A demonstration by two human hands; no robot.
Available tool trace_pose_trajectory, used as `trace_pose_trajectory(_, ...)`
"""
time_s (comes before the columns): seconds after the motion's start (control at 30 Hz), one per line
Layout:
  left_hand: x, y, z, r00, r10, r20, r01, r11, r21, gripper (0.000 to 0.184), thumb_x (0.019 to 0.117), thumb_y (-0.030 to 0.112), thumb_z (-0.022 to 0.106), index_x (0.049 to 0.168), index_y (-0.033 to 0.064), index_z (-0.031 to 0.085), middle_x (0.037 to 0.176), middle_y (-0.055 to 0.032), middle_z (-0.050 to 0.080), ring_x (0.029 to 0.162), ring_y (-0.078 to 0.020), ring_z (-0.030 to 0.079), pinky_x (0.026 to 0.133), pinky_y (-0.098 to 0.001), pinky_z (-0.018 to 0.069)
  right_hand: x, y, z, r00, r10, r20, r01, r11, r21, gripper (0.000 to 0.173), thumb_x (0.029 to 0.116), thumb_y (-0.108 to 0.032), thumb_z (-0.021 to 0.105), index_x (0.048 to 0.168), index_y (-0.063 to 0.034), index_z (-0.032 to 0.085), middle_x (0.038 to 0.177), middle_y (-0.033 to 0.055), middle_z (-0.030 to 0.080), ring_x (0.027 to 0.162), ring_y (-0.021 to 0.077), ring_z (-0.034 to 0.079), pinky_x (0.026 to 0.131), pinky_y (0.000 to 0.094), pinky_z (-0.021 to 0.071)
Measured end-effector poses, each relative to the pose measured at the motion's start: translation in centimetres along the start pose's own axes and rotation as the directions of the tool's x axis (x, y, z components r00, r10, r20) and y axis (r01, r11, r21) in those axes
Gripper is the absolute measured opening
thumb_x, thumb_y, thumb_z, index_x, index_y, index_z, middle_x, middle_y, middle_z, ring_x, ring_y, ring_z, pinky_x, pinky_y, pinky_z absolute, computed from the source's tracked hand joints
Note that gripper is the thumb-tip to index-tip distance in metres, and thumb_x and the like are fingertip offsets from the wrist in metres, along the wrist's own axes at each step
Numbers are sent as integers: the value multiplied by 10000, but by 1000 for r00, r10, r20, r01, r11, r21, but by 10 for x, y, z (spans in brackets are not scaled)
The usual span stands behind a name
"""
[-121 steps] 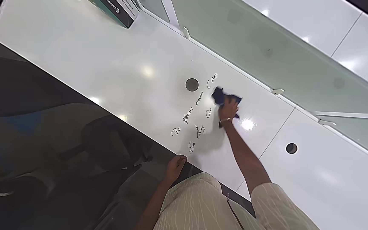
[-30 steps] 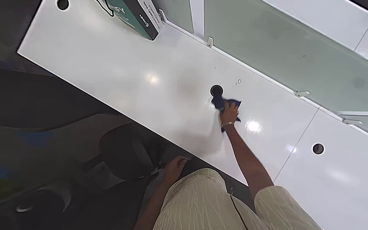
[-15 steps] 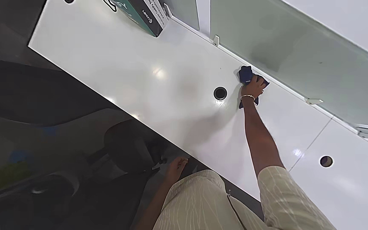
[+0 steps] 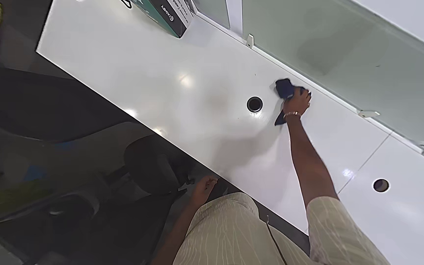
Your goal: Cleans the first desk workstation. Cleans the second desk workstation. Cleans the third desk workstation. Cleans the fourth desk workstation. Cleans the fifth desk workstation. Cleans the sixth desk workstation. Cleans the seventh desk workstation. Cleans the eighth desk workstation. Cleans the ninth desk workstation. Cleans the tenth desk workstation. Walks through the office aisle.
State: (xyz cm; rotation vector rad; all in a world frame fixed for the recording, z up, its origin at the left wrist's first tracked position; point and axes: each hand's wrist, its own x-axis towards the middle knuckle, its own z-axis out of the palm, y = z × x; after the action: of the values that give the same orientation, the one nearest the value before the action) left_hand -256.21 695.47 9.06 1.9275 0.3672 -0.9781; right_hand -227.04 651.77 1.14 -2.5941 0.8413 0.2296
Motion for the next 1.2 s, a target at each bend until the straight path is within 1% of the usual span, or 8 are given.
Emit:
trace_pose_trajectory(0.17,-12,-12,-1,999,-32,11,31,999,39,266,1050,224,562,1202,35,669,1132,-100,712,1016,-139,694,926,-318,569,4,-24,-1,995,98,9,-97,995,-8,563,917,-239,654,1469,-197,550,1547,243,428,1398,501,410,1009,690,428)
trace_pose_trajectory(0.3,-17,-22,-5,998,-50,28,49,998,42,268,1049,245,571,1206,54,674,1155,-90,712,1038,-130,694,944,-316,570,-148,11,34,990,-92,107,91,996,17,490,915,-184,664,1400,-168,598,1433,288,510,1316,522,478,984,708,446)
trace_pose_trajectory(0.5,-24,-35,-16,998,-1,57,0,1000,19,253,1051,222,562,1200,45,665,1167,-94,699,1036,-131,690,930,-314,573,-373,60,91,998,-32,53,32,999,8,527,813,-71,694,1315,-230,700,1230,246,641,1130,496,595,840,636,510)
trace_pose_trajectory(0.63,-30,-54,-23,995,47,84,-52,997,51,250,1056,234,556,1196,59,666,1158,-79,703,1030,-124,689,920,-311,574,-376,0,112,991,124,48,-126,991,36,522,845,-107,676,1350,-239,672,1300,245,616,1171,491,582,879,636,507)
trace_pose_trajectory(0.9,-70,-106,-58,987,132,97,-143,982,125,261,1059,245,540,1199,69,671,1123,-76,706,954,-119,689,860,-313,579,-404,-130,170,902,-285,325,264,958,109,591,910,-145,651,1444,-383,564,1364,137,593,1266,397,532,953,623,466)
trace_pose_trajectory(1.03,-80,-143,-75,982,183,57,-188,977,101,244,1046,233,565,1175,57,676,1111,-72,713,980,-111,690,890,-306,574,-408,-59,138,932,-221,286,206,975,83,554,896,-106,661,1403,-324,618,1380,188,591,1280,443,530,968,677,454)
trace_pose_trajectory(1.1,-81,-156,-77,976,204,79,-211,973,95,245,1041,221,564,1173,49,677,1130,-77,715,1010,-118,694,917,-310,571,-413,5,111,990,5,142,-12,999,49,504,893,-120,662,1381,-246,646,1388,233,581,1286,467,533,999,679,446)
trace_pose_trajectory(1.2,-82,-161,-71,963,214,161,-230,969,89,246,1048,208,557,1180,34,671,1116,-84,717,995,-127,697,922,-320,569,-425,113,64,920,390,-24,-390,920,-15,499,928,-155,608,1426,-181,601,1473,254,513,1346,470,498,1040,648,449)
